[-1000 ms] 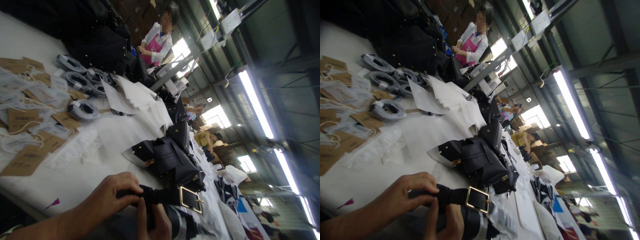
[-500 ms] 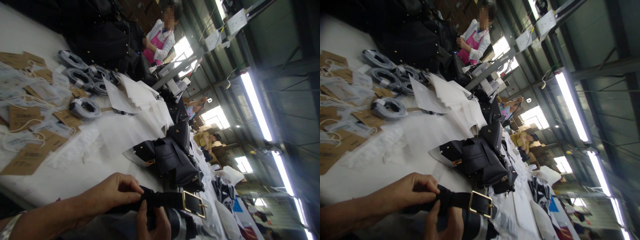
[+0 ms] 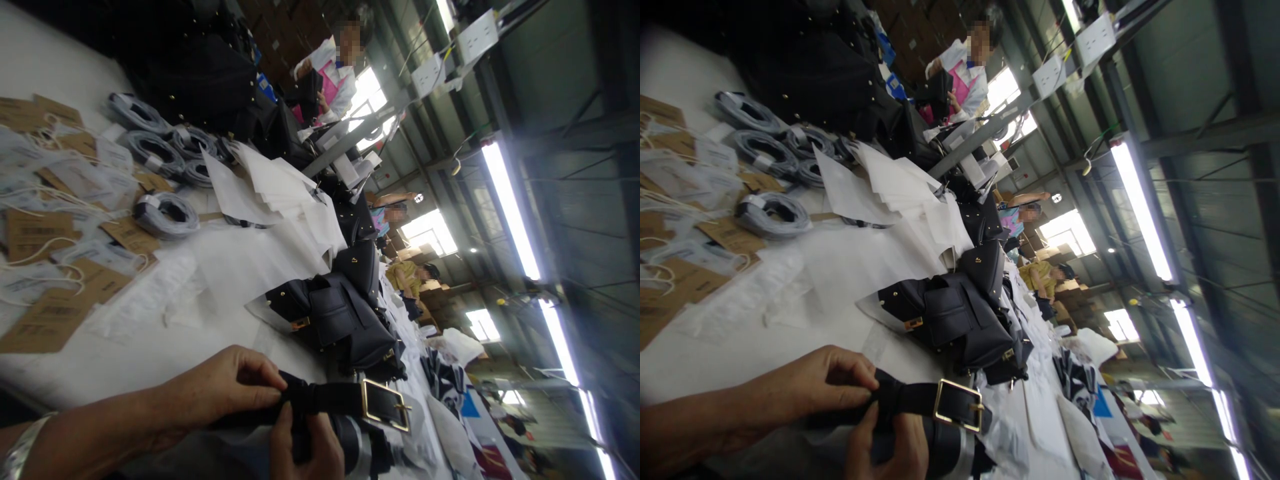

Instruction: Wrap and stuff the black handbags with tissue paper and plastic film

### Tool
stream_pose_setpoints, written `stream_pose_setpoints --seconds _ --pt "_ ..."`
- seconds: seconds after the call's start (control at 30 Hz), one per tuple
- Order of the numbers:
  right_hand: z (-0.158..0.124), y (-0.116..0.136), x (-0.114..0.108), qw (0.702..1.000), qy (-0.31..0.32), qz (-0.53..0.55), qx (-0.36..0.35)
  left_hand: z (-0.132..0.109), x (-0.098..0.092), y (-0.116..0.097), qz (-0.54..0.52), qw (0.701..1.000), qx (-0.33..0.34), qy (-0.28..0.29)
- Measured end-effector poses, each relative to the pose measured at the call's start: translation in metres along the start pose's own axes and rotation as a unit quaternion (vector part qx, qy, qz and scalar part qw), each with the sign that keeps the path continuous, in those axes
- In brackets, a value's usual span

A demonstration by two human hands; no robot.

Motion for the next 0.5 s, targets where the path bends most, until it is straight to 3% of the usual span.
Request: stream_pose_setpoints --seconds 0.23,0.5 --pt "-0.008 -0.012 0.002 0.999 -0.018 0.020 0.039 -0.001 0.001 0.003 -0.017 0.999 -0.027 -0.018" --pt "-0.006 -0.012 0.000 0.999 -0.004 0.035 0.008 -0.002 0.001 0.013 -0.034 0.997 -0.062 -0.030"
Point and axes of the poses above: each hand's wrist, its own z-axis towards the middle knuckle, its own x-axis out of the palm, y = z × x, the point moved 6 cm from there along z, towards the middle knuckle, and after that the axes turned 6 degrees about z, right-handed, at the moved point
